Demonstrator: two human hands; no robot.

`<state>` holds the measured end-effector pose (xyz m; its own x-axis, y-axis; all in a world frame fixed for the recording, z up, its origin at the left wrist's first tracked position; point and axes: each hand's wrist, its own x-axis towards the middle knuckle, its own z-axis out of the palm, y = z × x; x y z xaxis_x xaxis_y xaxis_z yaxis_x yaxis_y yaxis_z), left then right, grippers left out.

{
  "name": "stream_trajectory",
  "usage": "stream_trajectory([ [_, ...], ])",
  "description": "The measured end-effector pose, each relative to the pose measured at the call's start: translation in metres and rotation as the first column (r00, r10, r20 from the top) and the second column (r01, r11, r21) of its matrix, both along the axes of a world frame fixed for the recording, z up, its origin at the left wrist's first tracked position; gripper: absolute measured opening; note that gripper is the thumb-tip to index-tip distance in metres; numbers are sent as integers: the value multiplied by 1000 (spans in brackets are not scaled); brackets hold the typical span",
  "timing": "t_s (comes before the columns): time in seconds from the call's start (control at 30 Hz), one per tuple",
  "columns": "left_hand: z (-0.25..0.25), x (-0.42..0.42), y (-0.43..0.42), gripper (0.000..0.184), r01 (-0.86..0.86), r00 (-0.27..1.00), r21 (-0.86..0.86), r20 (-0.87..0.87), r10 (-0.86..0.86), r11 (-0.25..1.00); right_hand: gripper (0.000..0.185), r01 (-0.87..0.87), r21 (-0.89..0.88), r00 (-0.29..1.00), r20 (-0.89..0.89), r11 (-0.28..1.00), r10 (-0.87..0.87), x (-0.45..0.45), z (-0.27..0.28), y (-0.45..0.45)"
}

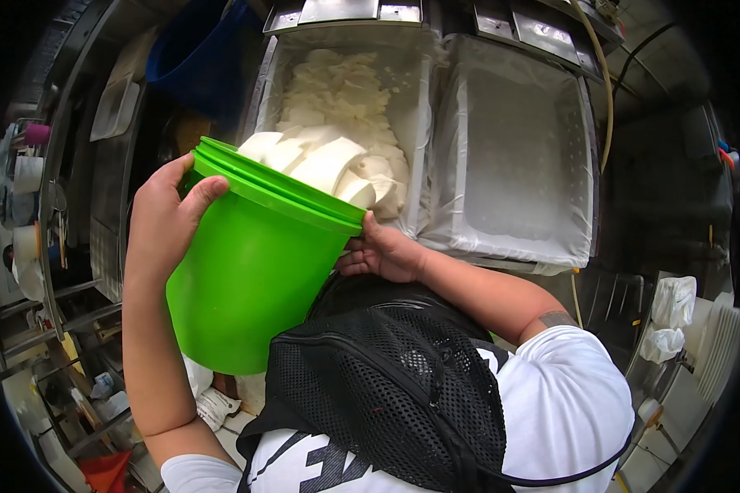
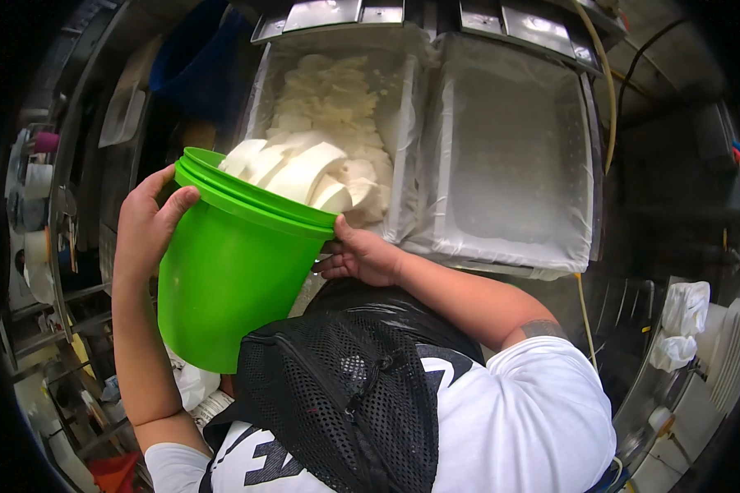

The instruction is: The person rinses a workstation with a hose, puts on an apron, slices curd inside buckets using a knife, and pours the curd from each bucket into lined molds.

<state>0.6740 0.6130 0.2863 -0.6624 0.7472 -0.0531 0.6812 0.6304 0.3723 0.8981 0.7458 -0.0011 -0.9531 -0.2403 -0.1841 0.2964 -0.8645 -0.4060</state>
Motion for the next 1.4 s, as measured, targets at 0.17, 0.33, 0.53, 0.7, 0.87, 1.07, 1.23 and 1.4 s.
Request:
stream_trajectory([
  [0.17, 5, -1, 2, 52, 21, 1000, -17, -5, -21, 1000, 79, -82, 263, 966, 258, 961, 12, 20, 24, 15],
  [0.33, 9, -6, -2, 46, 34, 992, -14, 119, -32, 999, 54, 134, 891, 950, 9, 434, -312, 31, 64, 22],
  [0.53, -11, -17, 5, 50, 128, 988, 23, -89, -126, 991, 46, 671, 583, 538, -808, -459, -240, -36, 139, 11],
  [0.7, -14, -26, -13, 58, -16, 987, 177, 159, -12, 984, 45, 527, 834, 822, -451, 164, -349, -52, 139, 20],
  [0.87, -13, -69, -131, 73, -394, 915, 185, 172, 365, 900, 37, 602, 760, 774, -481, 244, -411, -56, 134, 20],
  [1.07, -34, -38, -193, 88, -788, 218, -43, 914, 343, 614, 38, 711, 657, 666, -514, 252, -540, -67, 113, 33],
  [1.23, -11, 7, -139, 76, -848, 157, 39, 971, 180, 529, 36, 730, 646, 634, -517, 223, -575, -67, 108, 37],
  [1.4, 12, -22, -109, 58, -785, 219, 99, 968, 124, 612, 35, 726, 615, 649, -463, 309, -604, -59, 89, 35],
])
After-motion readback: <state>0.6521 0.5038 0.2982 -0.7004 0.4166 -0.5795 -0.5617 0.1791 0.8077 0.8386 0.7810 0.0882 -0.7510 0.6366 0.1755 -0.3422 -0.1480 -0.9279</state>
